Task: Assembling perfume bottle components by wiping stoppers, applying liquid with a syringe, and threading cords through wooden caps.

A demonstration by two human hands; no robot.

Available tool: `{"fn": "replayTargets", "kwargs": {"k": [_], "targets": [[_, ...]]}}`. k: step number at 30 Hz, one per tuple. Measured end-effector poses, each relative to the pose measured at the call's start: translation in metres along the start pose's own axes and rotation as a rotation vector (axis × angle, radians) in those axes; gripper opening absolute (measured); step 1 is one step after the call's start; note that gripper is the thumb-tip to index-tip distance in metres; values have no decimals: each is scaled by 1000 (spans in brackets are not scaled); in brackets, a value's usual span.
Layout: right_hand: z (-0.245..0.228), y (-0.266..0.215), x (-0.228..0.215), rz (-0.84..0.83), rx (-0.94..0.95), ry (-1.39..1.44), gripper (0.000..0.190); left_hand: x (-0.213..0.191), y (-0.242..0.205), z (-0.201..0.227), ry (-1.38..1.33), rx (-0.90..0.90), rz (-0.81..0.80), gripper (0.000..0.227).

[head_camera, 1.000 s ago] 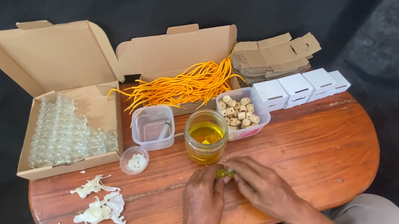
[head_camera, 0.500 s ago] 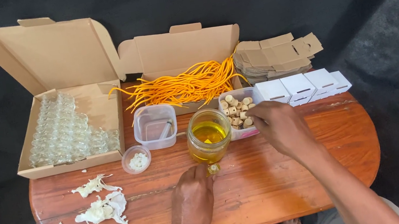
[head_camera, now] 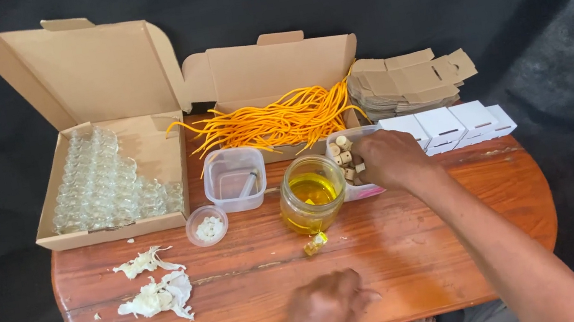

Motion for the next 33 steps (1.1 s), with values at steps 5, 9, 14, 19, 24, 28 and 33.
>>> {"fn": "replayTargets", "kwargs": {"k": [5,9,14,19,24,28,33], "targets": [[-6,2,1,-16,40,-38,22,20,-3,12,-229,2,-173,30],[-5,0,2,25,86,-110,30,20,7,6,-333,-126,-351,26],[-1,7,7,21,106,-88,29,21,8,5,-315,-133,-372,25],[-8,3,-1,-33,166,-75,19,9,12,5,-338,-149,-377,24],[3,3,2,82,155,72,7,8,13,5,-341,-147,-392,23],[0,0,1,52,184,42,32,11,13,5,-326,-153,-418,22],[4,-8,-5,55,144,116,20,9,13,0,-493,-229,-284,17]]}}
Point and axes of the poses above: each hand's wrist, its own y-axis towards the middle knuckle, its own x-axis out of the palm, z = x × y, the point moved 6 cm from there along y, towards the middle knuckle, and after that the axes turned 12 degrees about y, right-handed, at the moved point
